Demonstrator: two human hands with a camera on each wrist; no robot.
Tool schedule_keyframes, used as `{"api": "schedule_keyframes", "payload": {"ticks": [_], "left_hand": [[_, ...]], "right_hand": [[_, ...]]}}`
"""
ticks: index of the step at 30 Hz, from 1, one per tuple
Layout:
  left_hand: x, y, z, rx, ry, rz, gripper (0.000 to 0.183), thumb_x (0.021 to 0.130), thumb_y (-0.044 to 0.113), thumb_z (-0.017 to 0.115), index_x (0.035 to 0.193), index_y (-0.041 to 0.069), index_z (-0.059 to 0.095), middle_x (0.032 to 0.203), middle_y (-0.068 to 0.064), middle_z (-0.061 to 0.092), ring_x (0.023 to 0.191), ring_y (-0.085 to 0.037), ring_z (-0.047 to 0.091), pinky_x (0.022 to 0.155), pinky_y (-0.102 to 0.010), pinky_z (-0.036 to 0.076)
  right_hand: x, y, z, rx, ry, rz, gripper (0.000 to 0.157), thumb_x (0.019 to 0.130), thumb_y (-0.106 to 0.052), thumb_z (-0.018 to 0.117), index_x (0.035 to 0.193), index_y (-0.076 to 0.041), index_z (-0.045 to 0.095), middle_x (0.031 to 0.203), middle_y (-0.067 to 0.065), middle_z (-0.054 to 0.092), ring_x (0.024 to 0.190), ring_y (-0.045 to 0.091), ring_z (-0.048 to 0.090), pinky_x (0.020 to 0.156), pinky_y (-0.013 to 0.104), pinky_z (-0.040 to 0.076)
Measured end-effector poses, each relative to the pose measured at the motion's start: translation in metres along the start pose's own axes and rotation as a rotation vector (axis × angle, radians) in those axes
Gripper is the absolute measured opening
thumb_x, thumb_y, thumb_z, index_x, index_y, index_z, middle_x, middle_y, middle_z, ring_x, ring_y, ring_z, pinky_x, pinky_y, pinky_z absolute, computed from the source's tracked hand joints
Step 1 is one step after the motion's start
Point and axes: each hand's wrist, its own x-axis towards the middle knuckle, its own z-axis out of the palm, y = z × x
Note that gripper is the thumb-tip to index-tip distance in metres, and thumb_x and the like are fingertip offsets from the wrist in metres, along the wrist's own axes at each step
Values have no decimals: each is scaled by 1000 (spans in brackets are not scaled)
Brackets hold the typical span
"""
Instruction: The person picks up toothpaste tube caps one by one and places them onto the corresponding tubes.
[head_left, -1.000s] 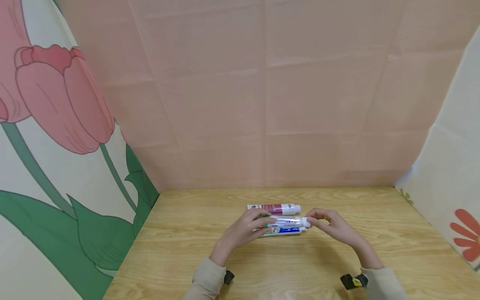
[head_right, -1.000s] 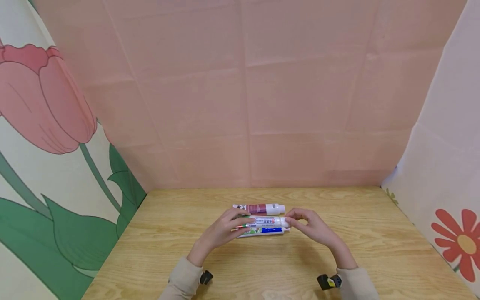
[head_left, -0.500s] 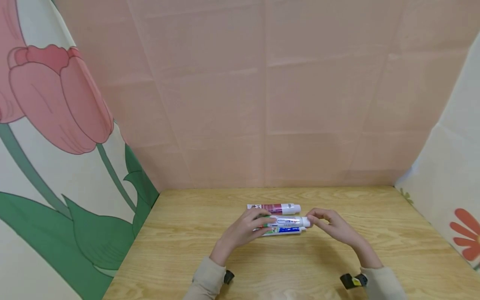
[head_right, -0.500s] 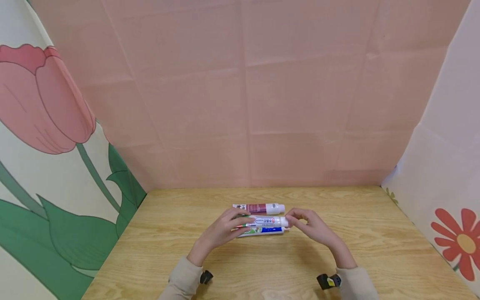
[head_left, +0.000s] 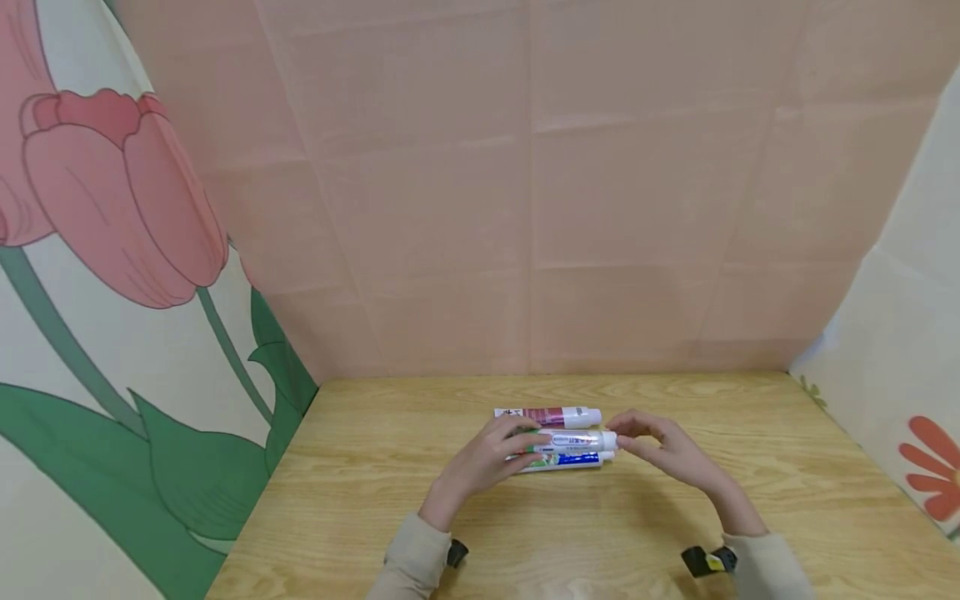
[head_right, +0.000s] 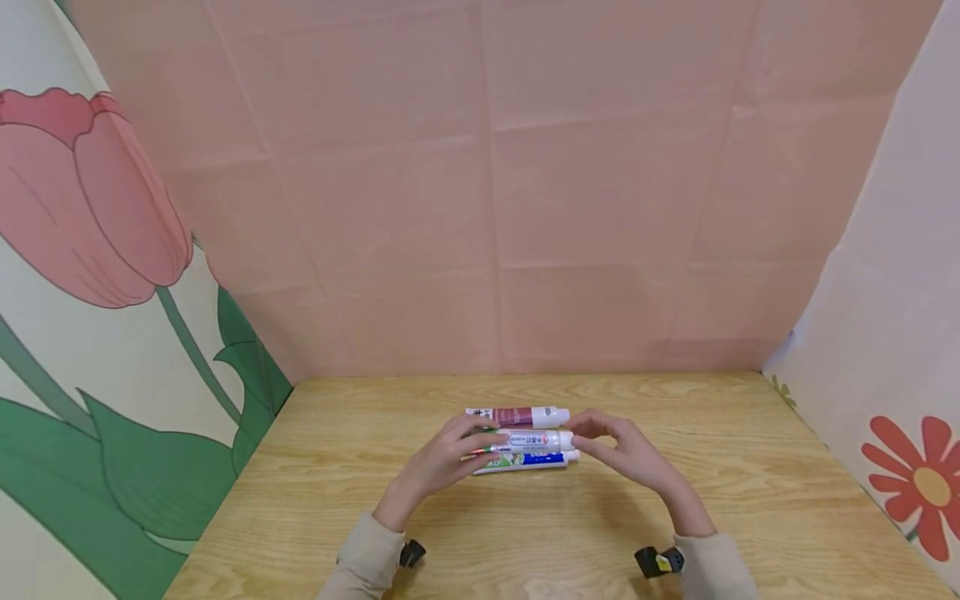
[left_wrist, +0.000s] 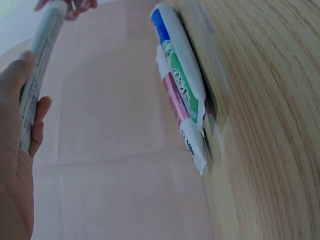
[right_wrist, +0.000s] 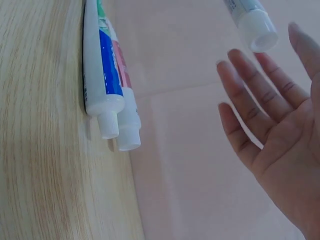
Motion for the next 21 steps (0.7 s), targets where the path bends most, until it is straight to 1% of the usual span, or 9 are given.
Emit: {"api": "schedule_keyframes", "payload": {"ticks": [2, 5, 9, 11, 14, 16, 21], "left_hand": [[0, 0, 0, -5, -2, -4, 29, 88, 27, 64, 115, 18, 63, 118, -2, 56, 104, -15, 55, 95, -16, 41], [0, -1, 0, -13, 4, -4, 29, 87, 26, 65, 114, 17, 63, 117, -3, 57, 103, -16, 56, 94, -15, 41], [0, -2, -1, -12, 17, -1, 29, 86, 25, 66, 113, 16, 64, 115, -3, 57, 101, -15, 56, 92, -15, 42], [0, -2, -1, -10, 18, -1, 28, 86, 26, 65, 112, 16, 65, 115, -3, 57, 101, -15, 56, 92, -15, 42], [0, -2, -1, -9, 19, 2, 29, 86, 25, 66, 113, 16, 64, 115, -3, 57, 101, -15, 56, 91, -15, 42], [0, -3, 0, -10, 21, 9, 30, 84, 24, 68, 113, 16, 64, 114, -4, 57, 100, -15, 56, 91, -15, 42], [0, -3, 1, -10, 21, 17, 35, 80, 20, 72, 114, 16, 64, 115, -3, 56, 100, -16, 57, 93, -15, 42]], "right_hand": [[0, 3, 0, 29, 0, -21, 25, 89, -12, 61, 114, -11, 59, 106, -2, 64, 93, 10, 59, 79, 25, 49], [-1, 5, 0, 85, -5, -40, 31, 85, -11, 67, 115, -11, 58, 107, 1, 63, 93, 12, 60, 80, 24, 48], [-1, 4, 0, 117, -8, -40, 36, 82, -11, 71, 115, -12, 57, 107, 2, 62, 93, 13, 61, 80, 23, 47], [-1, 4, 0, 127, -9, -53, 38, 81, -9, 71, 115, -11, 56, 106, 3, 62, 92, 13, 61, 79, 22, 48], [0, 5, 1, 129, -8, -83, 38, 80, -6, 71, 114, -8, 56, 107, 4, 61, 92, 14, 61, 80, 22, 48], [0, 7, 2, 120, -7, -103, 37, 80, -3, 71, 113, -7, 57, 106, 5, 61, 91, 14, 60, 80, 21, 48], [1, 10, 3, 98, 5, -118, 33, 79, 0, 70, 110, -7, 59, 101, 5, 63, 88, 14, 60, 79, 21, 48]]}}
